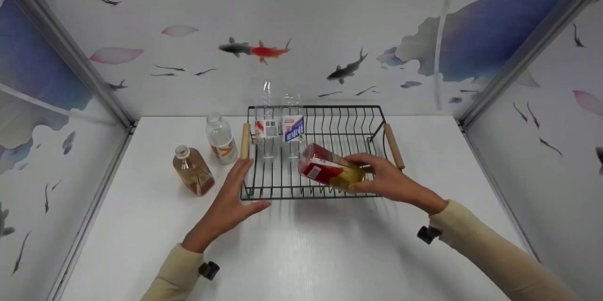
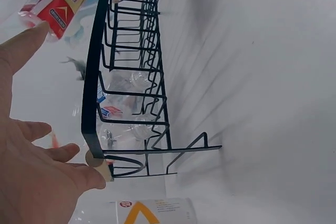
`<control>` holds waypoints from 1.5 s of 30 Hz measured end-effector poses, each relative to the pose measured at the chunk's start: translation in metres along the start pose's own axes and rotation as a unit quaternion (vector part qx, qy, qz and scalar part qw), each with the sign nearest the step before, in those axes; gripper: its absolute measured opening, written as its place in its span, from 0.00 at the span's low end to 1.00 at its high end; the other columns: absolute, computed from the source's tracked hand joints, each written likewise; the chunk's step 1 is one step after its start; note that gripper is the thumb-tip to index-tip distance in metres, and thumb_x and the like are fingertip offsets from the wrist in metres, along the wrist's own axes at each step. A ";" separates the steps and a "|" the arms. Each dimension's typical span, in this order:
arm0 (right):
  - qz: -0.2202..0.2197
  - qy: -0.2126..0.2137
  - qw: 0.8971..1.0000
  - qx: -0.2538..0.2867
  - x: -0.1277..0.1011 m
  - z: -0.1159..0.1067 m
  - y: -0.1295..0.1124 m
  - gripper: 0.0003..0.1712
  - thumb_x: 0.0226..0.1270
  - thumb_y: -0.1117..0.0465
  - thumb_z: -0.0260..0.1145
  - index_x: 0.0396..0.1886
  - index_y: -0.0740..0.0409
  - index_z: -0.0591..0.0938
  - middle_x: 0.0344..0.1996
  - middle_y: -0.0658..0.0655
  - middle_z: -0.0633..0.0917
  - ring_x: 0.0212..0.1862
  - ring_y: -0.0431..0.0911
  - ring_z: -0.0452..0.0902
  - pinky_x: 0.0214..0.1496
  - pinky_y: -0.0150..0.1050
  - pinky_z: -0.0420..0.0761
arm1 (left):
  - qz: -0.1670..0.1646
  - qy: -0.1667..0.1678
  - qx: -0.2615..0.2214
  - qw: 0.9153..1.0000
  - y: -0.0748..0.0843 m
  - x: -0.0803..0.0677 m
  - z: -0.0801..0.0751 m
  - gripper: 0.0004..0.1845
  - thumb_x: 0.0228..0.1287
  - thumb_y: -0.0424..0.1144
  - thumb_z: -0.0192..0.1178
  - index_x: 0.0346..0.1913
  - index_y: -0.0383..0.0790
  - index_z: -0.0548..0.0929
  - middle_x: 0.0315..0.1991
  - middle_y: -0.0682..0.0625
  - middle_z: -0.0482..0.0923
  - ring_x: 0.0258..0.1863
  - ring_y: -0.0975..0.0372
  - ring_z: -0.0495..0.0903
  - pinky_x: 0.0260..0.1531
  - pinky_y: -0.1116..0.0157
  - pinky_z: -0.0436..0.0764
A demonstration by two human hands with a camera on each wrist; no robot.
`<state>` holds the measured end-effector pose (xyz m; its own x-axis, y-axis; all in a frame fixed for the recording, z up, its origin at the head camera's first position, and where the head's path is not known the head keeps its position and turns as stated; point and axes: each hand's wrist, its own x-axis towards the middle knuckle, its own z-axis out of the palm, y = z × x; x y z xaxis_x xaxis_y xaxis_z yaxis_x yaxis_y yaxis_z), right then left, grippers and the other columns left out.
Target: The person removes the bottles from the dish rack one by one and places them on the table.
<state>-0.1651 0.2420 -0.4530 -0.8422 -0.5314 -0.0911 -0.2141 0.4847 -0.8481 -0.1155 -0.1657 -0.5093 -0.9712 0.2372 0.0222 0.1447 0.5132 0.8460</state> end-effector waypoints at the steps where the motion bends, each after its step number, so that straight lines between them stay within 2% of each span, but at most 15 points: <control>1: 0.001 0.000 1.000 -0.001 0.000 0.000 0.000 0.39 0.68 0.56 0.81 0.76 0.57 0.78 0.69 0.58 0.81 0.68 0.58 0.77 0.71 0.59 0.82 | 0.003 -0.004 0.000 1.000 0.001 0.000 0.000 0.61 0.63 0.56 0.83 0.90 0.46 0.56 0.91 0.40 0.45 0.89 0.43 0.45 0.83 0.35 0.55; 9: -0.007 -0.007 1.000 0.000 -0.003 0.001 -0.002 0.38 0.69 0.57 0.81 0.76 0.59 0.78 0.70 0.59 0.81 0.68 0.59 0.76 0.70 0.61 0.81 | 0.028 -0.037 0.006 0.999 0.012 0.001 -0.004 0.59 0.65 0.52 0.82 0.90 0.46 0.56 0.90 0.41 0.48 0.89 0.43 0.47 0.83 0.35 0.55; 17: -0.018 -0.017 1.000 -0.007 -0.005 0.002 -0.004 0.37 0.69 0.56 0.80 0.76 0.56 0.79 0.69 0.57 0.81 0.69 0.58 0.76 0.71 0.59 0.80 | 0.015 -0.061 -0.001 0.998 0.025 0.006 -0.007 0.56 0.65 0.53 0.81 0.90 0.52 0.59 0.90 0.42 0.50 0.88 0.43 0.50 0.81 0.31 0.56; 22: -0.019 -0.020 1.000 -0.012 -0.006 0.002 -0.007 0.37 0.69 0.57 0.81 0.75 0.56 0.79 0.68 0.56 0.82 0.68 0.56 0.77 0.70 0.56 0.81 | 0.020 -0.080 -0.022 0.996 0.033 0.008 -0.005 0.54 0.66 0.52 0.81 0.89 0.56 0.61 0.89 0.45 0.54 0.88 0.43 0.54 0.80 0.31 0.59; 29: -0.011 -0.025 0.999 -0.017 -0.008 0.002 -0.013 0.37 0.69 0.56 0.81 0.76 0.54 0.79 0.69 0.56 0.82 0.69 0.57 0.76 0.66 0.49 0.84 | 0.036 -0.111 -0.035 0.993 0.038 0.010 -0.003 0.51 0.67 0.53 0.80 0.87 0.51 0.65 0.88 0.43 0.57 0.87 0.42 0.55 0.79 0.32 0.63; 40: -0.029 -0.029 0.999 -0.025 -0.009 0.003 -0.018 0.36 0.68 0.57 0.82 0.74 0.55 0.80 0.67 0.55 0.83 0.69 0.55 0.77 0.72 0.59 0.80 | 0.052 -0.150 -0.061 0.985 0.053 0.022 0.004 0.50 0.67 0.50 0.80 0.86 0.46 0.65 0.84 0.45 0.66 0.83 0.46 0.64 0.77 0.42 0.73; 45: -0.036 -0.032 0.998 -0.034 -0.009 0.004 -0.018 0.36 0.67 0.57 0.83 0.73 0.53 0.81 0.67 0.53 0.83 0.68 0.54 0.77 0.71 0.57 0.81 | 0.056 -0.165 -0.075 0.982 0.057 0.026 0.005 0.50 0.67 0.47 0.80 0.86 0.45 0.64 0.80 0.45 0.70 0.80 0.47 0.69 0.75 0.43 0.76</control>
<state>-0.1518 0.2346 -0.4391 -0.7908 -0.6085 -0.0667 -0.3073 0.4889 -0.8164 -0.1317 -0.1260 -0.4634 -0.8334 0.5517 -0.0331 0.1934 0.3471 0.9177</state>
